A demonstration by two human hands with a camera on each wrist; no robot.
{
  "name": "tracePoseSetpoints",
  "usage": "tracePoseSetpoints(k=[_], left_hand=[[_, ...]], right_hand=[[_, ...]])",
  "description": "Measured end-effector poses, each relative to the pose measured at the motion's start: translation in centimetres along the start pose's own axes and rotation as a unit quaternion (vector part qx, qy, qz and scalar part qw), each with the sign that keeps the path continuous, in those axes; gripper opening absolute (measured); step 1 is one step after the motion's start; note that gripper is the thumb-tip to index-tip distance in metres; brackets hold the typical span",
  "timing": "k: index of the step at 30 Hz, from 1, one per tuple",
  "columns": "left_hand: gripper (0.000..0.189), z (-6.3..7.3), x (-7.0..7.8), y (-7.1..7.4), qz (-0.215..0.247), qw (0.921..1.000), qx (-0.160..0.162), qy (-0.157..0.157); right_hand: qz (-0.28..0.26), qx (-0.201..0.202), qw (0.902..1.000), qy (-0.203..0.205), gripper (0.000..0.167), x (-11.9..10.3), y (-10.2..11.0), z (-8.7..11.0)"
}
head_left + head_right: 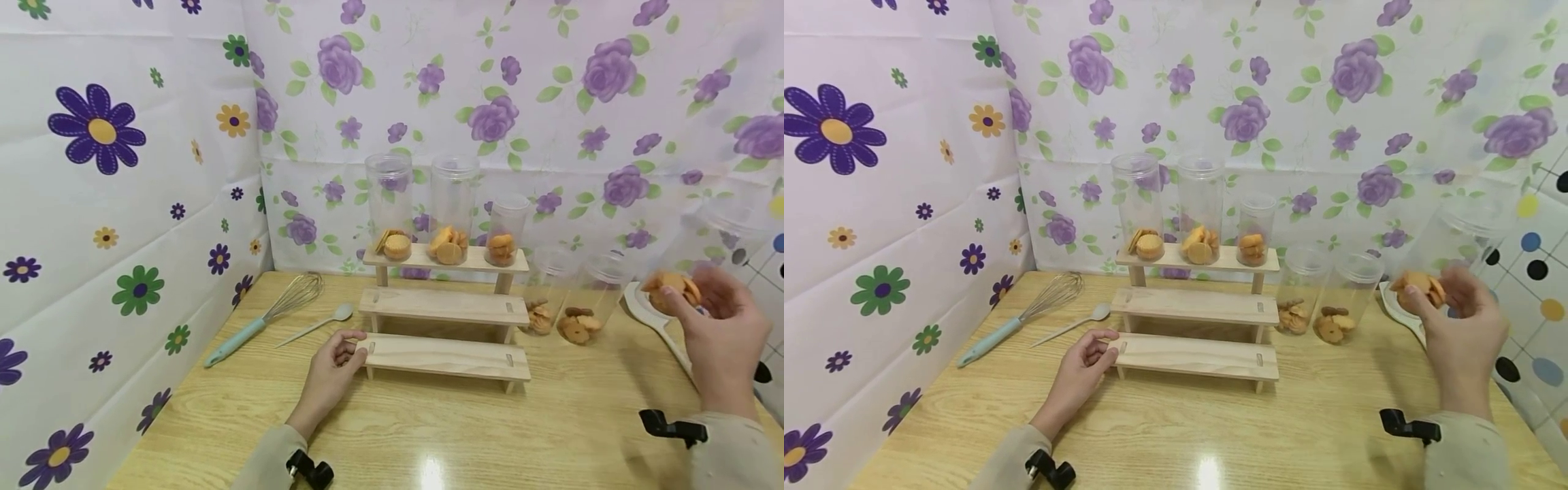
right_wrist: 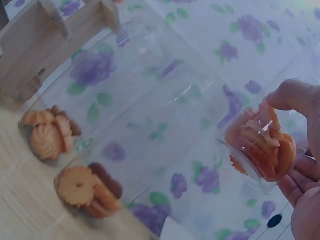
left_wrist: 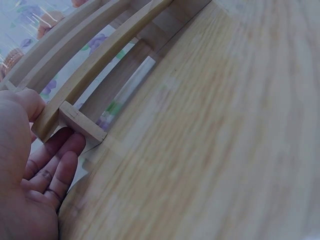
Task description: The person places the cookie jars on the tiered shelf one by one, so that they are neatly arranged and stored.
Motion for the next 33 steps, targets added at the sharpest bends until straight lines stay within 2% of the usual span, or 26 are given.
tracePoseSetpoints(k=[6,11,15,19,24,33], left_hand=[[0.024,0.0,0.1,0.0,0.002,1.0,0.0,-0.005],[0.024,-0.1,0.1,0.0,0.004,1.0,0.0,-0.005],[0.023,0.0,0.1,0.0,0.006,1.0,-0.001,-0.006],[0.022,0.0,0.1,0.1,0.007,1.0,0.0,-0.007],[0.022,0.1,0.2,0.1,0.007,1.0,0.001,-0.004],[0.023,0.0,0.0,0.0,0.002,1.0,-0.001,-0.008]], right_hand=[[-0.001,0.005,0.9996,0.03,0.052,-2.6,0.1,-0.5],[0.008,-0.007,0.9988,0.047,0.06,-4.1,0.3,-0.7],[0.012,-0.02,0.9975,0.066,0.06,-5.5,-0.1,-0.6],[0.004,-0.035,0.995,0.093,0.062,-7.0,-0.8,-0.3],[-0.013,-0.071,0.9923,0.1,0.061,-8.4,-2.3,0.3],[-0.057,-0.12,0.9812,0.14,0.063,-9.8,-4.7,1.6]])
Point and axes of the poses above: each hand's wrist, its own z-axis away from the middle knuckle, its own y-axis out of the back of the hand, x = y × z, the point moved 4 cm from there along -z, towards the middle knuckle, and after that the axes turned 15 degrees about y, right-handed, at the moved point
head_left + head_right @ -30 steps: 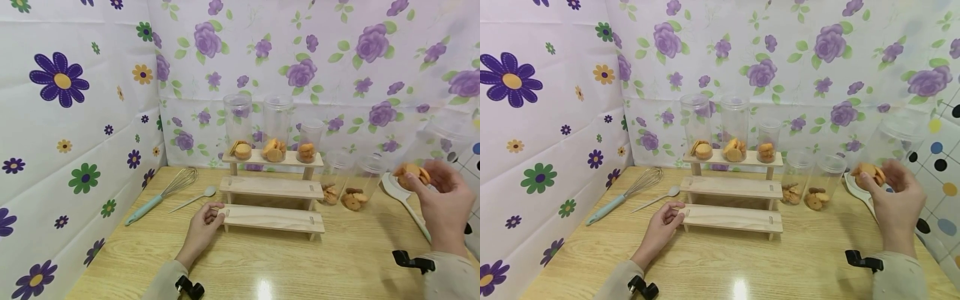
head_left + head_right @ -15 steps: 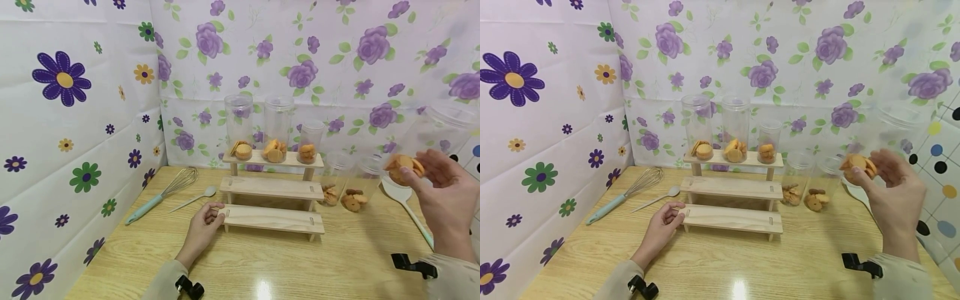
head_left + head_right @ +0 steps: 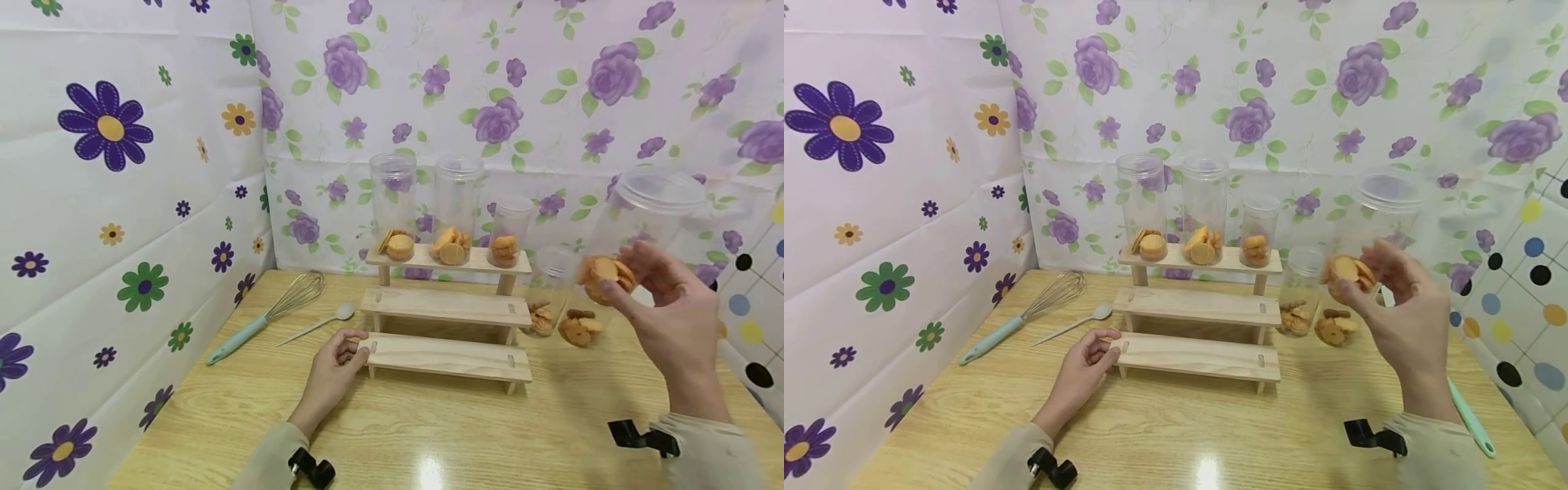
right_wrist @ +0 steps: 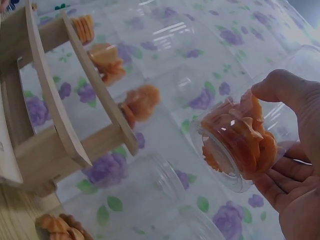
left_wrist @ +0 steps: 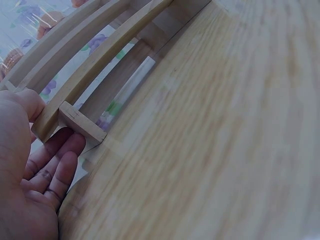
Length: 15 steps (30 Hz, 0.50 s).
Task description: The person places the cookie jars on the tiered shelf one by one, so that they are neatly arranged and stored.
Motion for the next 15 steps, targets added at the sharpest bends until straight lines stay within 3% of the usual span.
tracePoseSetpoints(k=[6,15], left_hand=[[0.023,0.0,-0.1,-0.1,-0.005,1.0,-0.005,0.004],[0.022,-0.1,-0.1,0.1,-0.004,1.0,-0.003,0.006]], right_hand=[[-0.065,-0.034,0.9969,0.029,0.063,-1.1,-2.5,0.4],[-0.153,-0.075,0.9837,0.059,0.065,-4.1,-8.4,0.5]])
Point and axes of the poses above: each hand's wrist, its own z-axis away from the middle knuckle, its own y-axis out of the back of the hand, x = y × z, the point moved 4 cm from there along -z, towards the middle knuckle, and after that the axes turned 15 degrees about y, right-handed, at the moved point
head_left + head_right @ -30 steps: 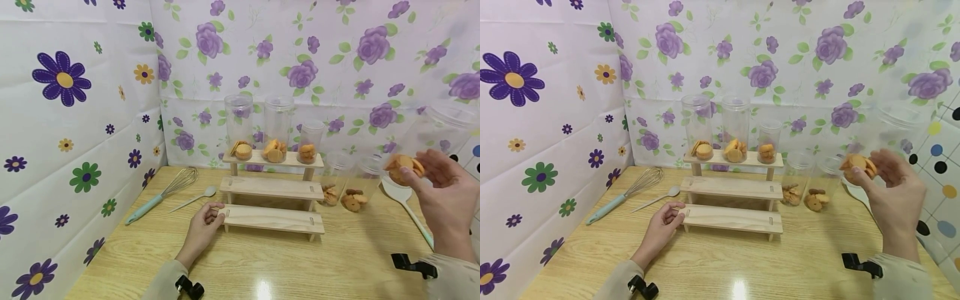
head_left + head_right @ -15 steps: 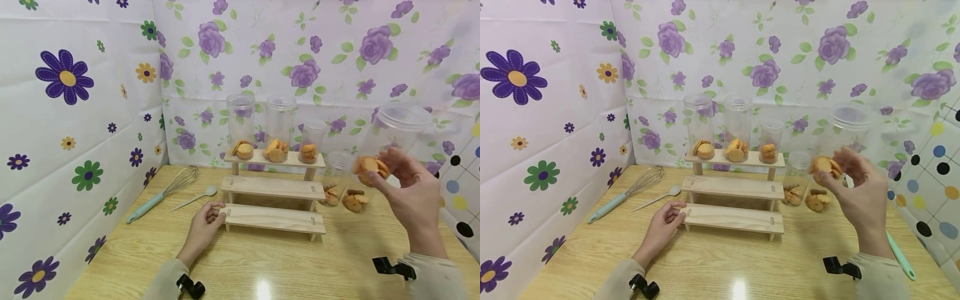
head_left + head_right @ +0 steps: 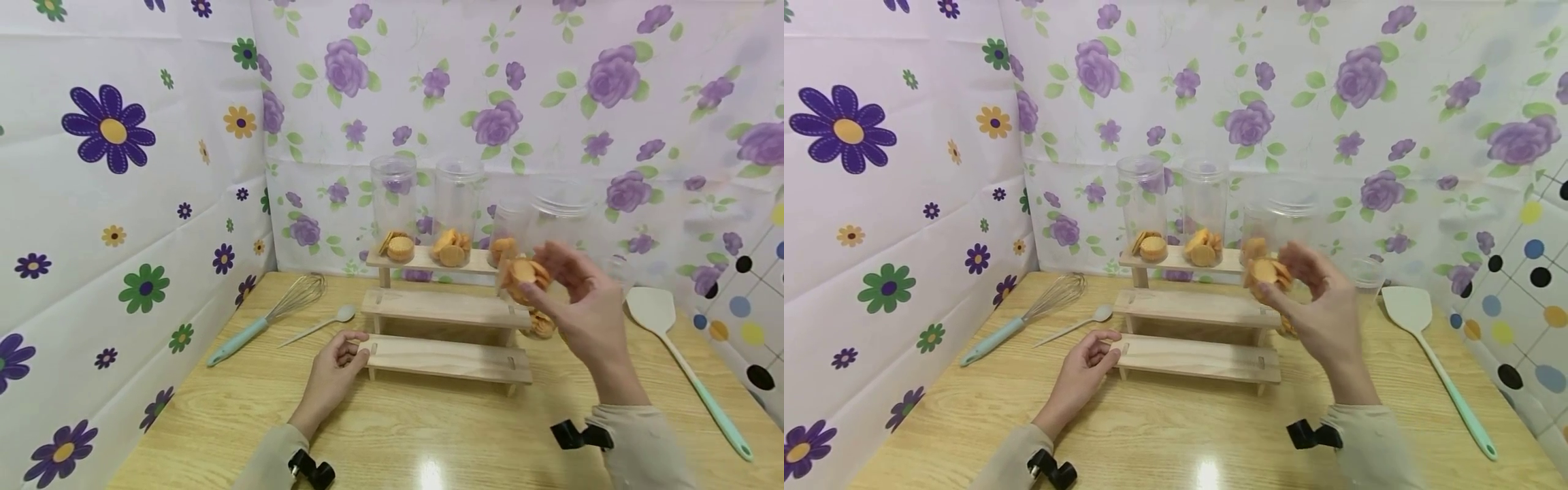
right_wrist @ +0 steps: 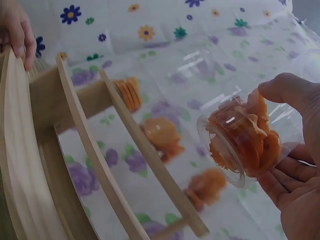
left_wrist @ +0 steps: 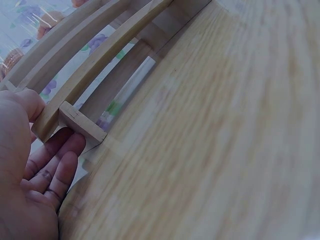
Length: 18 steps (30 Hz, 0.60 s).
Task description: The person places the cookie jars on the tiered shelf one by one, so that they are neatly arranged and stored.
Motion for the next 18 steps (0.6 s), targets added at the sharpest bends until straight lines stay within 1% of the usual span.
tracePoseSetpoints(k=[3,6,12,18], left_hand=[[0.022,0.0,0.1,-0.1,0.001,1.0,0.0,-0.001],[0.022,0.0,0.0,0.0,0.002,1.0,0.001,0.0],[0.023,0.0,0.1,0.0,0.004,1.0,0.0,-0.008],[0.023,0.1,0.2,0.0,0.002,0.9999,0.001,-0.01]], right_hand=[[-0.028,-0.014,0.9995,0.006,0.065,-0.3,-2.3,-0.5],[-0.049,-0.027,0.9984,0.003,0.066,-0.2,-5.0,-0.7],[-0.098,-0.033,0.9947,-0.005,0.066,0.2,-10.1,-0.6],[-0.118,-0.033,0.992,-0.03,0.07,0.8,-14.3,0.0]])
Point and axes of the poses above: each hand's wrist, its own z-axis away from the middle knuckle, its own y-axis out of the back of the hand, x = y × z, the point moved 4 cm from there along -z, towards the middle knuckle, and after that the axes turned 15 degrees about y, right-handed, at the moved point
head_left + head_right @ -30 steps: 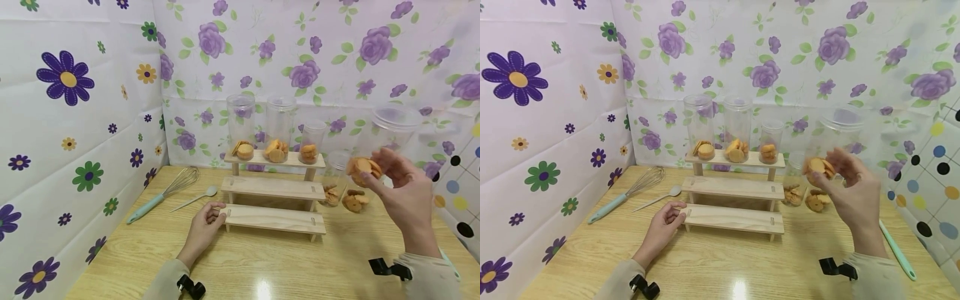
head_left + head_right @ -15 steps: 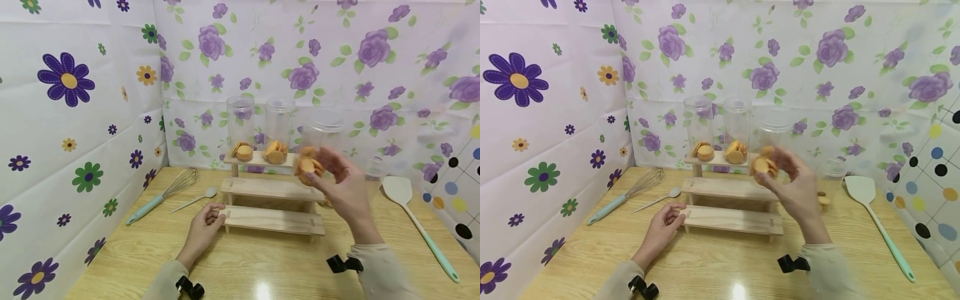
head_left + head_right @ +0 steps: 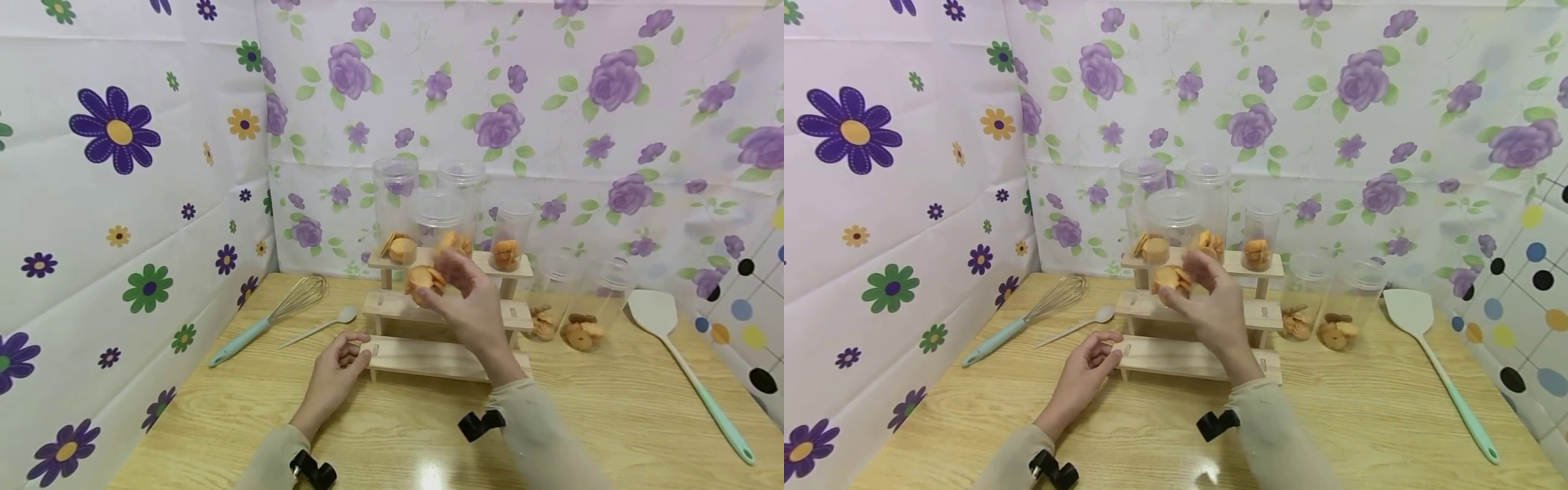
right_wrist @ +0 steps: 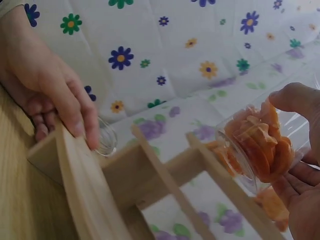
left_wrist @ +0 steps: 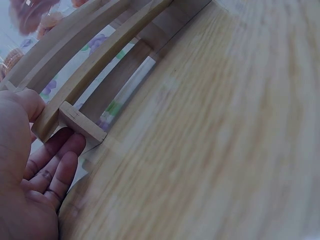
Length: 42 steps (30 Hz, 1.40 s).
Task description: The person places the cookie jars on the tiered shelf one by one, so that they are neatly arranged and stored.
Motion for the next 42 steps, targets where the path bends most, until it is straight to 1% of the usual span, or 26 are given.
tracePoseSetpoints(k=[4,8,18,22,27,33,42], left_hand=[[0.023,0.0,0.1,0.0,-0.003,1.0,0.001,0.001],[0.023,0.0,0.1,0.0,-0.005,1.0,0.003,0.005],[0.024,0.2,0.3,0.1,0.004,1.0,0.002,-0.005],[0.024,0.2,0.4,0.1,0.009,0.9999,0.001,-0.007],[0.023,0.2,0.3,0.1,0.01,0.9999,-0.003,-0.004],[0.022,0.1,0.3,-0.1,0.011,0.9999,-0.005,-0.008],[0.023,0.0,0.1,0.0,0.002,1.0,-0.002,-0.009]], right_hand=[[-0.009,0.007,0.9997,-0.02,0.071,0.9,-2.1,0.2],[-0.008,0.009,0.9994,-0.033,0.072,1.6,-3.7,0.4],[-0.008,0.023,0.9983,-0.054,0.07,2.7,-6.1,1.0],[0.005,0.023,0.9976,-0.066,0.072,3.3,-6.8,1.3],[0.025,0.021,0.9974,-0.064,0.072,3.6,-7.3,1.7],[0.056,0.024,0.9959,-0.067,0.069,3.5,-7.3,1.6],[0.072,0.024,0.9944,-0.073,0.066,3.7,-7.6,1.5]])
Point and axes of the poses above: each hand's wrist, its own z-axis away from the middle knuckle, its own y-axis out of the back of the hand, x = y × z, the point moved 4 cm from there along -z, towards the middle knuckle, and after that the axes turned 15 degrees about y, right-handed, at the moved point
